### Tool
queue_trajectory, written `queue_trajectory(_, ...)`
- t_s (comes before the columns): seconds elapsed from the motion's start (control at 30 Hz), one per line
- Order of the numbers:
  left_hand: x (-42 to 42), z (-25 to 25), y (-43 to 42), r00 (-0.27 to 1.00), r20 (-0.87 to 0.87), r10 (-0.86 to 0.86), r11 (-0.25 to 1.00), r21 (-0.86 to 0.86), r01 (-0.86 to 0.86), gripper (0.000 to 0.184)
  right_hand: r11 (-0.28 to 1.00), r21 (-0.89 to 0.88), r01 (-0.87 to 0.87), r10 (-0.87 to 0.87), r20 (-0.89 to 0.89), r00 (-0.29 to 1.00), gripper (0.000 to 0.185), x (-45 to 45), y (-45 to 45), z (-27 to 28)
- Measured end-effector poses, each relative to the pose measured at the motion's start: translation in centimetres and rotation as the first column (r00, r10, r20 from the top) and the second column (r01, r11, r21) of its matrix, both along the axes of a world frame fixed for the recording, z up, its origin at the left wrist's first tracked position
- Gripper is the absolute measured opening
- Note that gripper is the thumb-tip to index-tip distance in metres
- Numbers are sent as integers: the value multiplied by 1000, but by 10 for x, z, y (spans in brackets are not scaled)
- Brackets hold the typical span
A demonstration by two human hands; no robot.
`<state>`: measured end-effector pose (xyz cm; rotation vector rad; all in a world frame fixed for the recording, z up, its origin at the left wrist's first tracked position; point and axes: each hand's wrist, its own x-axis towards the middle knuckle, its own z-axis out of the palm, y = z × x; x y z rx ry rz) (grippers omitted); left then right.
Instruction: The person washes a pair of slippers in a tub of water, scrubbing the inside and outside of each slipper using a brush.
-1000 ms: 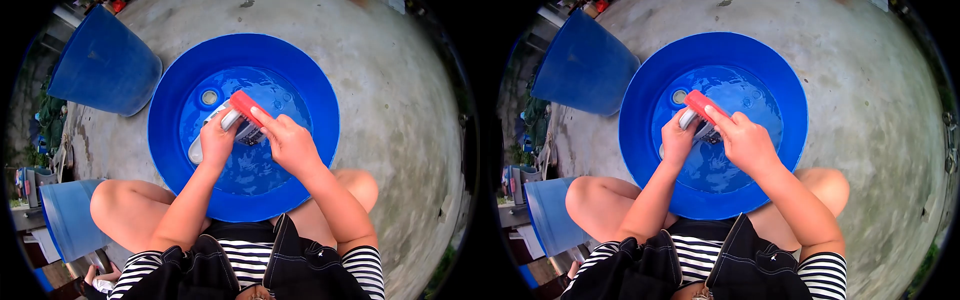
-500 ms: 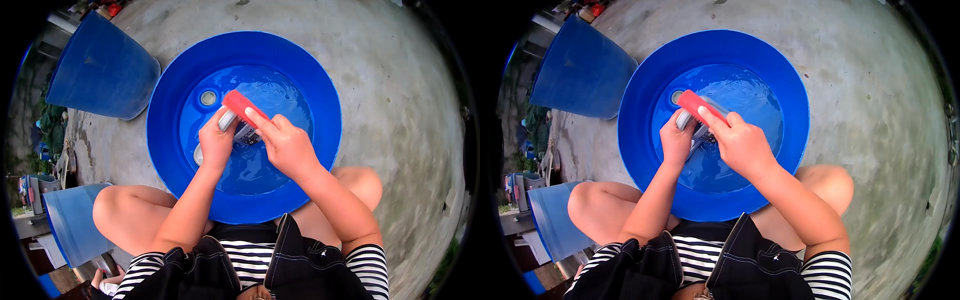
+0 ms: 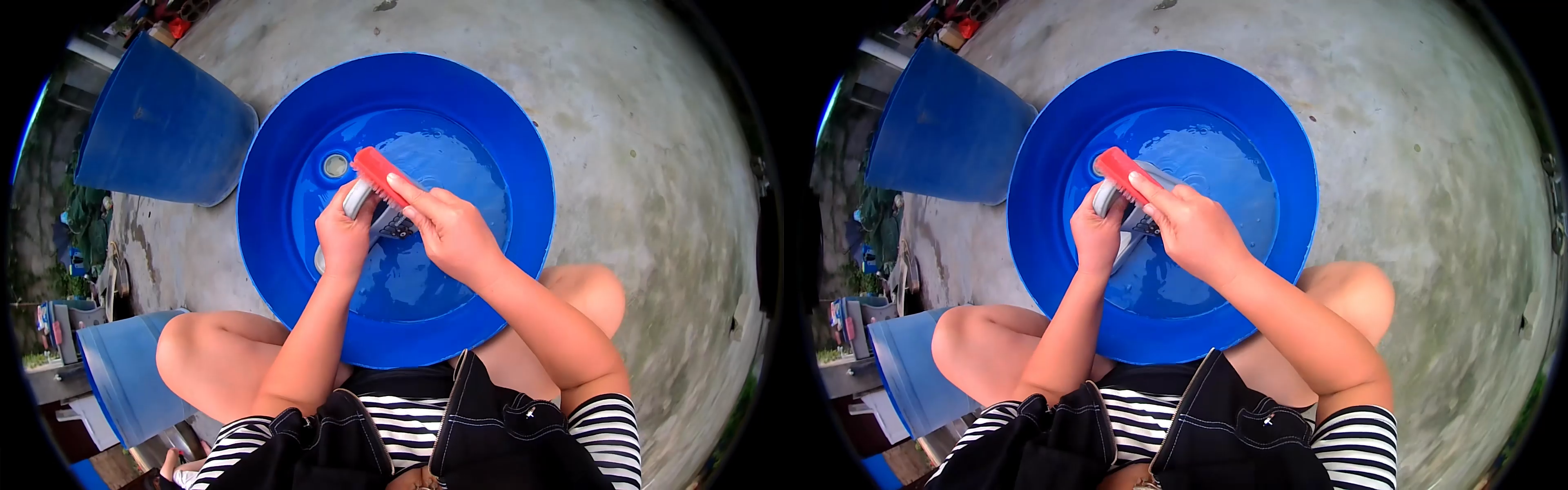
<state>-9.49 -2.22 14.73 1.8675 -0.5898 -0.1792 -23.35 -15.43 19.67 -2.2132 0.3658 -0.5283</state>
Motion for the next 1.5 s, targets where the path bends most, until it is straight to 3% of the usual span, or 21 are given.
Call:
queue_trajectory(0.07,-1,5,6,997,-82,0,1000,-15,-1,28,988,146,49,-42,-49,998,41,6,-10,-23)
queue_trajectory(0.1,3,1,7,994,-107,-19,997,-73,12,28,938,334,94,-23,-211,977,39,9,-20,-27)
queue_trajectory(0.2,12,-9,9,987,-152,-54,993,-114,37,29,940,334,71,-14,-171,985,38,6,-17,-36)
queue_trajectory(0.23,11,-12,9,984,-164,-68,989,-138,45,29,962,272,-23,-15,136,991,39,6,-9,-34)
queue_trajectory(0.33,3,-19,18,976,-206,-65,990,-134,38,30,933,360,22,13,-95,995,39,3,-4,-22)
queue_trajectory(0.4,9,-18,17,970,-235,-60,981,-192,14,28,949,308,74,-32,-139,990,39,7,-19,-40)
queue_trajectory(0.47,11,-20,18,973,-218,-72,987,-158,37,27,945,289,155,-36,-380,924,39,8,-31,-45)
queue_trajectory(0.53,9,-19,17,975,-208,-84,987,-153,52,28,958,285,31,-8,-82,997,39,8,-13,-36)
queue_trajectory(0.6,4,-22,24,970,-231,-81,986,-160,45,29,927,375,7,10,-41,999,39,6,0,-30)
queue_trajectory(0.63,4,-26,25,968,-240,-74,982,-184,30,29,926,378,13,4,-45,999,39,6,-3,-34)
queue_trajectory(0.73,8,-34,23,963,-245,-113,969,-240,52,29,940,279,199,-55,-450,891,39,10,-36,-54)
queue_trajectory(0.87,7,-38,25,972,-209,-105,980,-187,66,30,956,290,47,12,-198,980,41,9,-6,-37)
queue_trajectory(0.9,6,-39,29,967,-245,-73,983,-182,29,31,938,340,64,34,-275,961,42,7,-8,-29)
queue_trajectory(1.0,17,-31,32,962,-260,-86,983,-181,39,32,991,88,104,-61,-397,916,39,9,-46,-89)
queue_trajectory(1.07,35,2,34,918,-354,-178,951,179,254,35,994,-43,101,-103,-694,712,41,8,-67,-85)
queue_trajectory(1.13,46,38,34,893,-361,-270,784,456,421,50,993,-67,101,-119,-713,691,41,8,-73,-95)
queue_trajectory(1.27,30,38,34,929,-217,-298,820,441,366,57,993,-89,74,-115,-727,676,41,11,-68,-100)
queue_trajectory(1.3,29,36,35,913,-294,-285,789,470,397,53,993,-90,75,-117,-728,676,41,12,-71,-105)
queue_trajectory(1.4,39,4,47,924,-293,-246,800,477,364,45,913,-297,279,-402,-768,498,41,0,-93,-140)
queue_trajectory(1.47,35,-1,51,938,-284,-197,808,495,320,38,930,-223,291,-339,-825,451,40,-7,-99,-156)
queue_trajectory(1.5,35,-10,53,926,-366,-88,870,424,250,37,958,-173,227,-271,-798,538,40,-5,-95,-154)
